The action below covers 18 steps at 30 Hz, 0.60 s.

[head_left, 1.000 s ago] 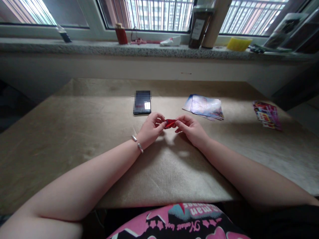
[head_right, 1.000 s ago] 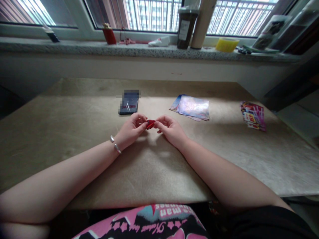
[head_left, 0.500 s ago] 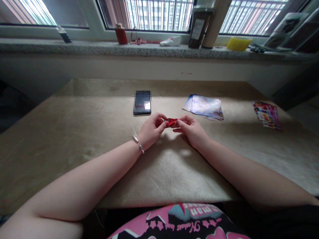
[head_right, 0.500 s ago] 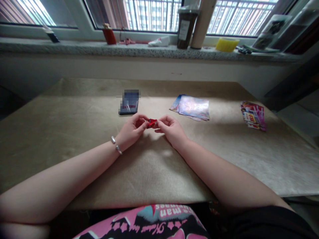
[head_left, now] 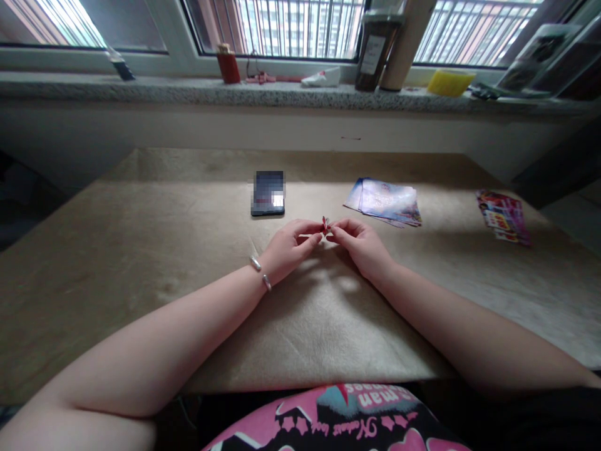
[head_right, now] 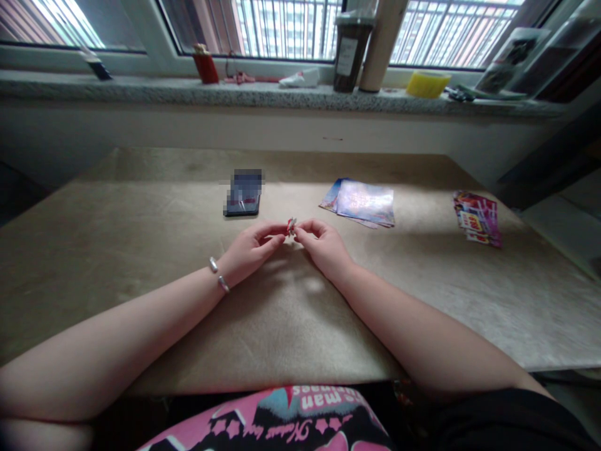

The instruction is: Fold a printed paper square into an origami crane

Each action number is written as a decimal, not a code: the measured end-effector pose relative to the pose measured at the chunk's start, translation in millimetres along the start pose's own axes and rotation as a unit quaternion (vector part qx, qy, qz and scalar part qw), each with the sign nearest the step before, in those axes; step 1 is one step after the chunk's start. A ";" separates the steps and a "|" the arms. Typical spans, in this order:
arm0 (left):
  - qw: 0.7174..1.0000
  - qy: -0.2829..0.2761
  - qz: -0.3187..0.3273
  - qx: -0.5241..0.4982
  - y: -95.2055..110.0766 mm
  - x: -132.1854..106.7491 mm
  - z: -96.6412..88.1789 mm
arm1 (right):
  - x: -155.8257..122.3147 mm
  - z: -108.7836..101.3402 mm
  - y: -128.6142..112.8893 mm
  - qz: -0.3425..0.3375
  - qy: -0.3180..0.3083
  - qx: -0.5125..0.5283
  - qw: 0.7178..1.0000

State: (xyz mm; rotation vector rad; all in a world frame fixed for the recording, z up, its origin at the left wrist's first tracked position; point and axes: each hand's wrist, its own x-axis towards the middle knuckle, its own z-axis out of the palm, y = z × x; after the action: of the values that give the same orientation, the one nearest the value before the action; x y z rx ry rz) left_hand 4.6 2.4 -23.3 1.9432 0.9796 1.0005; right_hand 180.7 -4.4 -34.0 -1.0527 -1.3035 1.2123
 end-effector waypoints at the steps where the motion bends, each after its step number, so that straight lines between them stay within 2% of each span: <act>1: 1.000 -0.005 -0.014 -0.025 -0.2 -0.5 0.9 | -0.5 0.6 -1.0 -0.002 0.001 -0.012 1.000; 4: 0.996 -0.019 -0.039 -0.079 -1.1 -1.4 3.0 | -3.2 4.0 -7.3 -0.007 -0.004 -0.031 0.999; 11: 0.998 -0.004 -0.060 -0.024 -1.1 -0.1 2.1 | -6.1 6.1 -16.6 0.021 -0.017 -0.069 0.997; 18: 0.980 0.002 -0.121 -0.158 1.6 1.0 1.9 | -5.3 4.0 -13.0 0.030 -0.014 -0.056 0.998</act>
State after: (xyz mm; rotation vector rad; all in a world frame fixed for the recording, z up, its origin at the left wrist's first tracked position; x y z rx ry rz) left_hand 7.2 2.1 -22.5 1.5225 0.9674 0.9554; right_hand 177.8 -11.4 -21.6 -1.1677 -1.3828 1.2135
